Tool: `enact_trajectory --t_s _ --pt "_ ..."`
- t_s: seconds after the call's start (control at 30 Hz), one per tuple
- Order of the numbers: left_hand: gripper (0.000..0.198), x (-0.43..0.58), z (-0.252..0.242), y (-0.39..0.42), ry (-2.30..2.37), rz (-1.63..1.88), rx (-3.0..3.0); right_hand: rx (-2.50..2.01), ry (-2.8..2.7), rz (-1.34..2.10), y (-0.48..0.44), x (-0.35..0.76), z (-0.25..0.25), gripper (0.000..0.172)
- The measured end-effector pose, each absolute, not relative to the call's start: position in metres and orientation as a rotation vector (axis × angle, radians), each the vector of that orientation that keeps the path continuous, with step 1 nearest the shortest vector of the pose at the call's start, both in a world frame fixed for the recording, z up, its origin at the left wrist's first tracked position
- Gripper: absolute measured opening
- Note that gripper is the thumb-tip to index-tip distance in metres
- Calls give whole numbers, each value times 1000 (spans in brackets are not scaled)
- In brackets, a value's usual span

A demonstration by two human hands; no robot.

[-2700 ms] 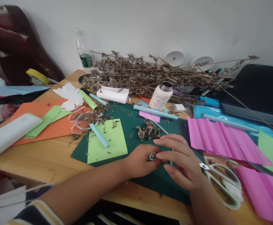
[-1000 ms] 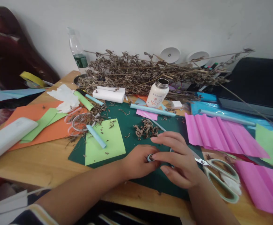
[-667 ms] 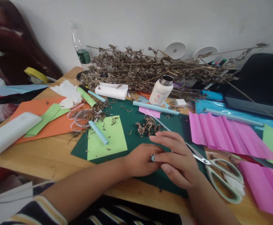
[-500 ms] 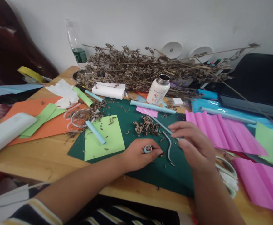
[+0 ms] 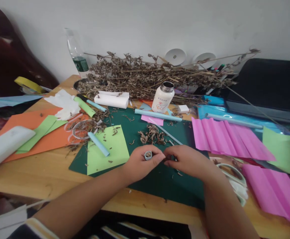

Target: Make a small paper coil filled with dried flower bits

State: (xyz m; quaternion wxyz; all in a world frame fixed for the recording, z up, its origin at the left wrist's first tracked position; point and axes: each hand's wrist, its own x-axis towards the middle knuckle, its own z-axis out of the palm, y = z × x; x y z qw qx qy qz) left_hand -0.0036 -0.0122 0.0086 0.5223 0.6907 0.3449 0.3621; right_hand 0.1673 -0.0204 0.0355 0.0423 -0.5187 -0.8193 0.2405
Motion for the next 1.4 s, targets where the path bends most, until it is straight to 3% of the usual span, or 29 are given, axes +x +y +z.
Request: enact_trajectory --t_s 0.3,0.83,0.9,1.07,1.23,1.4 --pt "17 -11 19 -2 989 846 1791 -1202 -2095 674 -25 163 48 6" --pt "18 -15 23 0 1022 1009 1639 -1163 -1862 632 -23 161 35 3" --pt "18 -15 22 -1 1004 997 1691 -1121 -1888 655 -23 160 35 11" --pt "17 -16 19 -2 985 970 1838 -1207 -2106 469 -26 150 33 51" --pt "22 -17 19 -1 911 801 2074 -1117 -2292 -37 -27 143 31 30" --pt "25 -21 20 4 813 707 2170 -1041 -2364 -206 -29 145 30 18"
